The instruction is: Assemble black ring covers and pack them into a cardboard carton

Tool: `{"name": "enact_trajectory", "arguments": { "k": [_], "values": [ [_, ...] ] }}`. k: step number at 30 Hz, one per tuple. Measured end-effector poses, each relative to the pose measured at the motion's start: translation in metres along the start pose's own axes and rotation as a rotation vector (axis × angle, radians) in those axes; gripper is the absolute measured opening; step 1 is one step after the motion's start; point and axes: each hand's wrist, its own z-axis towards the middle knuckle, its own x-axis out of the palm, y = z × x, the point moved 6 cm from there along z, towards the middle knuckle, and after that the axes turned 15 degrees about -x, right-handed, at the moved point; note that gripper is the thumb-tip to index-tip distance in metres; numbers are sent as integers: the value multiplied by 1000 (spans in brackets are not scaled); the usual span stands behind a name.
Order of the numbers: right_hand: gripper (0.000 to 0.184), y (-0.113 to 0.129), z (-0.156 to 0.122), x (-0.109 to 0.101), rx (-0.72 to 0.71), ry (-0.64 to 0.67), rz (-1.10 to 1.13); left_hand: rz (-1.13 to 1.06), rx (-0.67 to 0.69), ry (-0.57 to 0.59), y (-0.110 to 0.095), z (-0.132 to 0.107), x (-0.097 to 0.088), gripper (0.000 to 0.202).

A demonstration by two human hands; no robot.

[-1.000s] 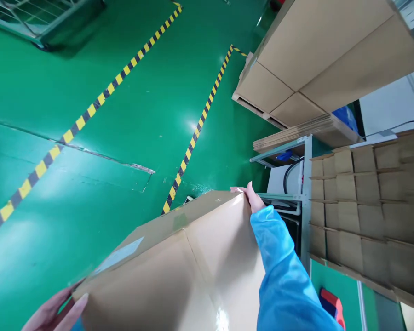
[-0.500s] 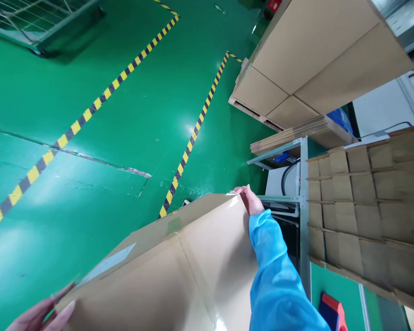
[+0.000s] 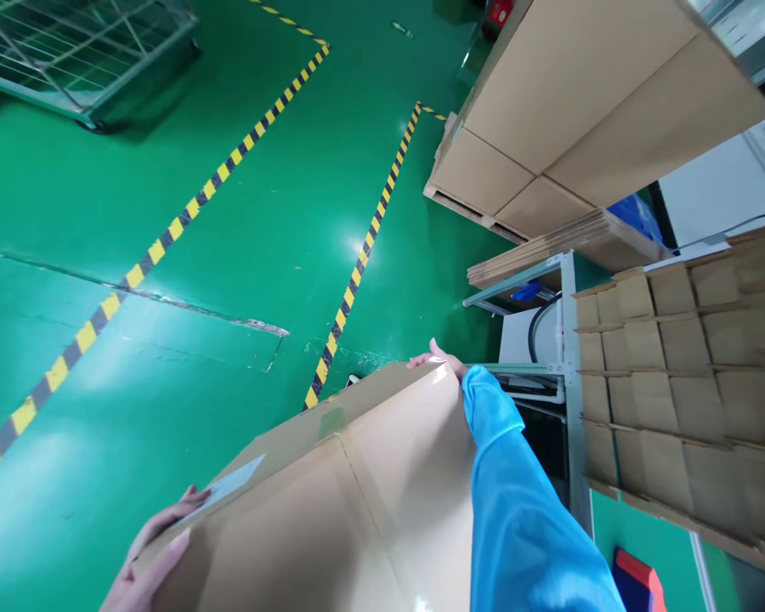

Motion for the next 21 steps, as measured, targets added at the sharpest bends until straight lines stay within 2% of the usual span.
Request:
{"name": "enact_trajectory", "arguments": {
  "k": [2, 3, 6, 7, 9, 11, 14, 17, 21],
  "values": [
    [76, -2, -2, 2, 73, -18, 21, -4, -63, 57, 0, 1, 0, 52],
    [75, 0, -7, -1, 36, -66, 55, -17, -75, 75, 1, 3, -3, 55],
    [60, 19, -33, -11, -282, -213, 118, -117, -28, 97, 4, 8, -17, 51],
    [51, 26, -43, -13, -377, -224, 77, -152, 4, 97, 3, 9, -21, 47],
    [36, 34, -54, -11, -448, -236, -134, -187, 12, 116, 0, 9, -23, 45],
    [26, 39, -52, -10, -430, -295, -361, -202, -43, 132, -5, 5, -21, 46],
    [17, 43, -35, -9, -355, -420, -527, -257, -111, 117, -13, -5, -13, 48],
    [18, 49, -24, -8, -279, -560, -628, -346, -59, 67, -14, -10, -5, 44],
    [18, 60, -32, 8, -225, -701, -778, -335, 69, 25, -8, -4, 3, 35]
  ]
}}
